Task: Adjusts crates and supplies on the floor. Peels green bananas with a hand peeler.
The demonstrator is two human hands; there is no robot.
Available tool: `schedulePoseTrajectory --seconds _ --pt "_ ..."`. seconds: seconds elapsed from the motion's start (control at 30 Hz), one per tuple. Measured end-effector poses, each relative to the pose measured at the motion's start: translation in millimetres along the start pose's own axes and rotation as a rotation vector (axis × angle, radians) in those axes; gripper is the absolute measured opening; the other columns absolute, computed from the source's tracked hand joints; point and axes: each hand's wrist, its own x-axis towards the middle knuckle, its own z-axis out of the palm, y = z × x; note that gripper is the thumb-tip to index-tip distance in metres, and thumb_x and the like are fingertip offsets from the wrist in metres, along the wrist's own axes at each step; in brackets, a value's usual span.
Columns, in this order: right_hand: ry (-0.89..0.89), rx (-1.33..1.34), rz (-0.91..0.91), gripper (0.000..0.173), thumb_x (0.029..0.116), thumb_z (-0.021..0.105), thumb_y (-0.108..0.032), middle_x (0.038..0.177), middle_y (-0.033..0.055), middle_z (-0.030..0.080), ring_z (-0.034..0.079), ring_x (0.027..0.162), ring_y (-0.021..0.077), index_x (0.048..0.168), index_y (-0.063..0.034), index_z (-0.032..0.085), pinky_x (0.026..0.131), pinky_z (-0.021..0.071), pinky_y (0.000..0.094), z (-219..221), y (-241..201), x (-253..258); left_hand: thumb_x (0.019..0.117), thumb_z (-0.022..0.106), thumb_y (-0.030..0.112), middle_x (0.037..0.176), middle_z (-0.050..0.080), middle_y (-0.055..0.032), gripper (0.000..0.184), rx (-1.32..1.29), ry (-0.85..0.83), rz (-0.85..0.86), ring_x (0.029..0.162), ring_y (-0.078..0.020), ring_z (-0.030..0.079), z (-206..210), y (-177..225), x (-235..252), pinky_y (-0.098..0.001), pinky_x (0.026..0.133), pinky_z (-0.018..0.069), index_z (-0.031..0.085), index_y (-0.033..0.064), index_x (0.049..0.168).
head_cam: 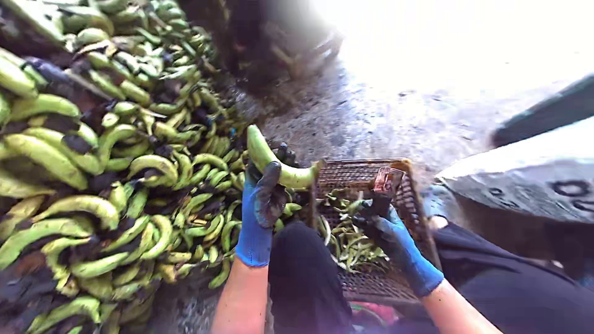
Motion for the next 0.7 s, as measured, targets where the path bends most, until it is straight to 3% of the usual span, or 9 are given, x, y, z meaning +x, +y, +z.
schedulePoseTrajectory --seconds 0.07,0.13,0.2,0.37,0.43,0.5,0.57,0.63,0.7 --pt "-0.042 -0.021 -0.062 0.059 0.0912 0.072 -0.018 0.127 0.0117 0.067 0.07 0.103 0.0229 0.142 -0.0045 0.045 0.084 0.0612 0.0383 0.6 -30.5 -31.2 0.0938 0.066 0.015 0.118 0.067 -0.0087 0.055 0.123 0.035 -0.015 0.102 -0.0214 0.07 30.3 -5.0 -19.8 -0.0404 0.085 0.0614 0.041 0.0171 0.142" --pt "-0.074 -0.043 -0.062 0.049 0.0986 0.065 -0.029 0.112 0.0095 0.072 0.072 0.092 0.0214 0.138 -0.0051 0.049 0.077 0.0621 0.0378 7.6 -56.4 -59.9 0.0952 0.067 0.016 0.117 0.067 -0.0097 0.057 0.245 0.047 -0.044 0.099 -0.0213 0.07 49.6 -17.0 -44.9 -0.0402 0.083 0.0613 0.041 0.0154 0.146" --pt "-0.073 -0.131 -0.074 0.044 0.1025 0.053 -0.029 0.099 0.0048 0.072 0.072 0.081 0.0162 0.139 -0.0048 0.048 0.069 0.0622 0.034 18.2 -73.2 -84.6 0.095 0.068 0.013 0.119 0.066 -0.0073 0.06 0.328 0.051 -0.018 0.1 -0.0185 0.069 64.1 -30.8 -69.3 -0.0387 0.086 0.0608 0.041 0.0155 0.149" --pt "-0.024 -0.424 -0.295 0.044 0.1015 0.053 -0.025 0.113 0.0058 0.071 0.072 0.094 0.011 0.137 0.0008 0.051 0.08 0.0639 0.0347 26.3 -58.6 -104.5 0.0946 0.068 0.006 0.128 0.064 -0.0014 0.064 0.413 -0.026 0.171 0.11 -0.0123 0.066 88.8 -50.7 -114.9 -0.0318 0.093 0.0585 0.039 0.0156 0.151" --pt "-0.007 -0.409 -0.246 0.043 0.1015 0.051 -0.025 0.11 0.0047 0.072 0.072 0.089 0.0101 0.137 -0.0013 0.052 0.074 0.0642 0.0333 27.1 -53.7 -105.4 0.0943 0.069 0.008 0.13 0.063 -0.0025 0.065 0.399 -0.082 0.199 0.113 -0.0133 0.065 85.6 -59.6 -121.8 -0.0329 0.097 0.057 0.04 0.0149 0.152" --pt "-0.052 -0.297 -0.083 0.042 0.1036 0.049 -0.027 0.106 0.0043 0.072 0.072 0.085 0.012 0.138 -0.005 0.053 0.072 0.063 0.0327 25.0 -53.2 -104.8 0.0934 0.07 0.006 0.126 0.065 -0.0021 0.062 0.336 -0.102 0.184 0.109 -0.0123 0.067 79.4 -67.0 -123.6 -0.0312 0.093 0.0581 0.043 0.015 0.149" --pt "-0.1 -0.144 0.082 0.042 0.1049 0.048 -0.03 0.11 0.008 0.072 0.073 0.092 0.0178 0.139 -0.0054 0.053 0.081 0.0641 0.0363 16.2 -50.7 -99.7 0.0937 0.065 0.002 0.12 0.067 -0.0038 0.06 0.296 -0.041 0.095 0.103 -0.0137 0.068 75.9 -70.6 -123.4 -0.0319 0.089 0.0593 0.042 0.0145 0.147" --pt "-0.028 -0.162 0.094 0.046 0.1029 0.054 -0.033 0.112 0.0089 0.071 0.074 0.095 0.0192 0.14 -0.0056 0.052 0.084 0.0642 0.0388 7.4 -45.6 -93.3 0.0951 0.063 0.004 0.121 0.067 -0.0078 0.06 0.294 0.041 0.016 0.102 -0.0168 0.069 71.6 -74.9 -117.5 -0.0341 0.086 0.0603 0.04 0.013 0.149" --pt "0.031 -0.277 0.036 0.061 0.0944 0.066 -0.036 0.116 0.0085 0.07 0.073 0.092 0.019 0.145 -0.0086 0.047 0.078 0.065 0.04 2.1 -45.3 -90.4 0.0948 0.065 0.006 0.123 0.066 -0.0089 0.062 0.313 0.065 -0.001 0.105 -0.0175 0.069 65.1 -82.4 -107.9 -0.0352 0.09 0.0595 0.037 0.0107 0.15"
